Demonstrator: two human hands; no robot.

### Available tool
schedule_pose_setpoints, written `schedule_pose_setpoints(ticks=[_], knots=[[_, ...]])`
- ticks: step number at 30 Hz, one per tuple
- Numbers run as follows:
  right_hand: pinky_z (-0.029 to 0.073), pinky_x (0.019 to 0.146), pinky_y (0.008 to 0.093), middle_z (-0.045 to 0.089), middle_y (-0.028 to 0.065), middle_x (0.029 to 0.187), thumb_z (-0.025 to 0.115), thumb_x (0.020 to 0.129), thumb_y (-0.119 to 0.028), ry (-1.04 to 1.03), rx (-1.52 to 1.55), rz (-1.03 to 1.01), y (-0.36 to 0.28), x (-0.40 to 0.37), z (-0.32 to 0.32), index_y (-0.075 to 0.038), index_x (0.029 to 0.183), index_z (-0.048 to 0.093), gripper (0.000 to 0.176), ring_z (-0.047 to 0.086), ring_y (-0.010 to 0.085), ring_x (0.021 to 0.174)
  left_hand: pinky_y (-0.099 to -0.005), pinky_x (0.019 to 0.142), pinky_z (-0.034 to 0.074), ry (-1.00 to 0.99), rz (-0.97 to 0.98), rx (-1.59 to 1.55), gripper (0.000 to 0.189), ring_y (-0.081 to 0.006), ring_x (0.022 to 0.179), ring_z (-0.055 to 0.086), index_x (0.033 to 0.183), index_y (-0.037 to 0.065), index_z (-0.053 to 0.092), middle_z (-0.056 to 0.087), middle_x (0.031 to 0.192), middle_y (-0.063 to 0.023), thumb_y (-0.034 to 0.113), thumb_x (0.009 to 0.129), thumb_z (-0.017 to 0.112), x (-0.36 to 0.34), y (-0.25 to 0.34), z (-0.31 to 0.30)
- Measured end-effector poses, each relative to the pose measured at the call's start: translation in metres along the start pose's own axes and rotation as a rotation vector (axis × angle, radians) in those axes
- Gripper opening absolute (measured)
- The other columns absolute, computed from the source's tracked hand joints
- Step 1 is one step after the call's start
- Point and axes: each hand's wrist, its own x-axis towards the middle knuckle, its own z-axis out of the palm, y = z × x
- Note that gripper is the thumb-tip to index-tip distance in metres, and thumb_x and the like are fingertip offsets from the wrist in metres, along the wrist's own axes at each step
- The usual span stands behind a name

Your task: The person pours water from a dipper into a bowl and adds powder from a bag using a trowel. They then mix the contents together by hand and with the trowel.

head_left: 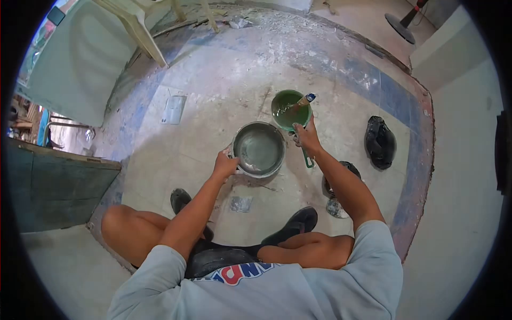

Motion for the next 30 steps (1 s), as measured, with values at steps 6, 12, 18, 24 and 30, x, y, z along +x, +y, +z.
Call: schedule_pose_setpoints(ticks=[6,12,18,24,30], knots=[[0.036,0.043,0.024,0.059,0.0083,0.086,0.051,0.104,-0.009,-0.054,-0.068,-0.048,-0.007,-0.008,0.003,-0.032,0.16,0.01,0.073,0.044,0.0083,0.052,-0.0401,0.063,0.066,0.052,0.011,0.037,0.06,-0.0257,0.088,0.073,0.143,0.006,0.056,0.07,0.111,-0.0141,-0.007,0.085,0.061,0.035,-0.05,0.007],[0.034,0.043,0.0226,0.057,0.0048,0.088,0.052,0.103,-0.007,-0.062,-0.106,-0.052,-0.006,-0.011,0.004,-0.033,0.162,0.008,0.078,0.043,0.0069,0.052,-0.0404,0.063,0.066,0.092,0.007,0.076,0.058,-0.0241,0.087,0.072,0.141,0.007,0.057,0.07,0.11,-0.0118,-0.007,0.085,0.059,0.058,-0.079,0.009],[0.033,0.042,0.0216,0.057,0.0043,0.088,0.051,0.103,-0.007,-0.073,-0.136,-0.107,-0.002,-0.013,0.003,-0.032,0.161,0.01,0.076,0.042,0.0064,0.051,-0.0381,0.063,0.065,0.04,0.069,0.034,0.053,-0.0215,0.083,0.07,0.135,0.005,0.063,0.07,0.104,-0.0098,-0.007,0.084,0.059,0.013,-0.021,0.013],[0.036,0.041,0.0245,0.057,0.0046,0.087,0.054,0.102,-0.007,-0.097,-0.053,-0.096,-0.008,-0.017,0.003,-0.026,0.157,0.017,0.069,0.045,0.0072,0.051,-0.0362,0.062,0.063,0.075,0.063,0.076,0.052,-0.0197,0.081,0.068,0.135,0.004,0.063,0.07,0.101,-0.0086,-0.004,0.084,0.061,0.011,-0.021,0.014],[0.036,0.041,0.0248,0.058,0.0065,0.084,0.053,0.101,-0.009,-0.047,-0.011,0.004,-0.015,-0.015,0.001,-0.028,0.154,0.022,0.065,0.046,0.0091,0.05,-0.0366,0.064,0.062,0.023,0.141,0.081,0.05,-0.0193,0.084,0.068,0.133,0.003,0.063,0.07,0.103,-0.0091,-0.005,0.084,0.061,0.016,-0.031,0.011]])
